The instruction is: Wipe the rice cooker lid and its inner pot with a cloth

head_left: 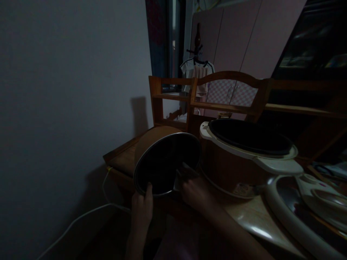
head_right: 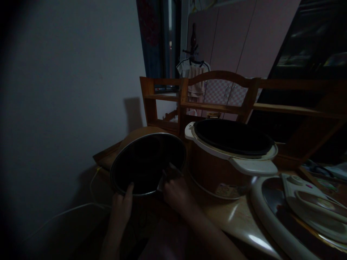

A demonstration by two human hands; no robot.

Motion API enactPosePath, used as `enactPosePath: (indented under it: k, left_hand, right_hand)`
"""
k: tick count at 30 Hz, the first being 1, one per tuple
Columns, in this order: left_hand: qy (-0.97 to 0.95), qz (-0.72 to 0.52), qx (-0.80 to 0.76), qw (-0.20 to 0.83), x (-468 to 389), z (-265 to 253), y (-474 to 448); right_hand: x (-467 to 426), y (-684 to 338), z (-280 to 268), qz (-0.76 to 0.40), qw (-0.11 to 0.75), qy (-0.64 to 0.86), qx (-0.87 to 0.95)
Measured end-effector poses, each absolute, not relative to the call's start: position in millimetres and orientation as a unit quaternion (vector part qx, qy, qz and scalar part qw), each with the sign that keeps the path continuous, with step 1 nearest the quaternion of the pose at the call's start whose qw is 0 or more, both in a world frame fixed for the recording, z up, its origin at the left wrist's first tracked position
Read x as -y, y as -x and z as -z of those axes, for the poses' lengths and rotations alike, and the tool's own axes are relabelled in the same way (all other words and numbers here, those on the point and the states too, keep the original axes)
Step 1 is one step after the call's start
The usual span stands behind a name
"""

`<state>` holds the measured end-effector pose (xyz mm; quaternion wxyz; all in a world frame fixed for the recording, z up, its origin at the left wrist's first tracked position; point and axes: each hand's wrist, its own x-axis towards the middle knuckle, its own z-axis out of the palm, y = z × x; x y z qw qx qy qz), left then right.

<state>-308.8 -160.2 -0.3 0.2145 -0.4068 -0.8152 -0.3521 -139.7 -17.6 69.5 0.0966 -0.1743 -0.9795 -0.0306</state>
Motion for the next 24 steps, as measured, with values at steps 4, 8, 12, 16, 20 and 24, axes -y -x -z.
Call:
enactPosePath:
  k: [4,8,12,16,20,24]
  left_hand:
    - [0.403,0.354,0.816,0.216,158,0,309]
    - [0.403,0.355,0.815,0.219,158,-1,309]
    - [0.407,0.353,0.812,0.224,157,-1,311]
    - [0.412,0.348,0.811,0.226,156,1,313]
    - [0.419,0.341,0.810,0.228,156,3,316]
    - [0.415,0.341,0.813,0.226,159,4,316]
  right_hand:
    - [9,142,-76,0.052,0.174,0.146,0.973]
    - [7,144,-74,0.055,0.200,0.135,0.969]
    - [15,146,-68,0.020,0.183,0.141,0.973]
    - [36,155,-63,-0.025,0.166,0.106,0.980]
    - [45,159,-61,-0.047,0.173,0.106,0.978]
    - [35,152,-57,-0.035,0.134,0.131,0.982]
